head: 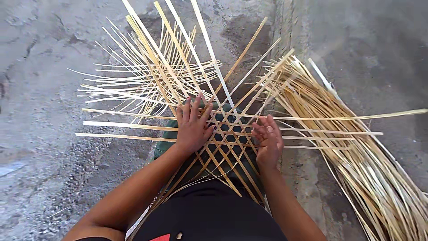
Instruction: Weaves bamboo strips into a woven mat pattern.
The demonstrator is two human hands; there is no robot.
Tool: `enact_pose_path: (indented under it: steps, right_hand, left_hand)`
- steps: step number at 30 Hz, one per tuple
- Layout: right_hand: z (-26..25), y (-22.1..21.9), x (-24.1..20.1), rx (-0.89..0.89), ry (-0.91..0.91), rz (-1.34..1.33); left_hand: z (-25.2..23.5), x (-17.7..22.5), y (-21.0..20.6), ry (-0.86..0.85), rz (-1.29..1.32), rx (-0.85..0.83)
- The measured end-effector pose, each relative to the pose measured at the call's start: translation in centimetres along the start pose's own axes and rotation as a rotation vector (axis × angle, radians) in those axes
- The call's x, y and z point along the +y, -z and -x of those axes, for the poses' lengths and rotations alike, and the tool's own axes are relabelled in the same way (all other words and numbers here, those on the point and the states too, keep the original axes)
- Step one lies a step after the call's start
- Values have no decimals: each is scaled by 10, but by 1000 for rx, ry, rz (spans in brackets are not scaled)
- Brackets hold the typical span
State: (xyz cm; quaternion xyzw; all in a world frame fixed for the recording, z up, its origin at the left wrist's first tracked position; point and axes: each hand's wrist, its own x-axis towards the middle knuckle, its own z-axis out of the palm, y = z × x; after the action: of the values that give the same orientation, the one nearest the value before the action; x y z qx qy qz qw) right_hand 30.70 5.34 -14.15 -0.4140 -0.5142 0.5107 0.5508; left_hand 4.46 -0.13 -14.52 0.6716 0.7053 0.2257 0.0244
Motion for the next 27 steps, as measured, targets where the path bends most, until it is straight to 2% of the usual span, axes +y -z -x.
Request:
enact_pose_path:
  steps: [2,4,6,8,12,14,15,17,19,20,22,24,27]
  right_hand:
    - [0,-1,-5,227,-156,-96]
    - [-8,-1,-5,482,-439,-212]
    - [-18,7,2,490,-671,-232]
    - [-29,15,3,364,-743,-184]
    - [-40,32,-11,-18,-676,-186]
    - [-40,41,-7,-142,-630,-231]
    - [-38,42,-3,-137,-604,-244]
    - [-29,32,1,10,-530,-239]
    - [-14,17,6,191,-374,-182]
    - [-7,14,9,213,-265,-160]
    - [2,11,12,144,-69,-120]
    - [5,5,6,99,1,-35]
    - [10,-1,1,-2,66,265]
  left_hand:
    - [6,-2,1,25,-45,5]
    - [9,-2,-1,29,-52,-4]
    - [8,0,-4,24,-51,-16]
    - [6,1,-5,20,-65,-20]
    - [4,1,-7,62,-81,-34]
    - [4,2,-8,80,-95,-35]
    - [4,3,-8,85,-94,-33]
    - [2,4,-8,90,-89,-28]
    - [3,5,-7,98,-80,-34]
    - [3,5,-7,102,-78,-37]
    - [4,4,-6,110,-75,-37]
    - [7,2,-2,103,-29,9]
    - [15,-8,9,72,306,274]
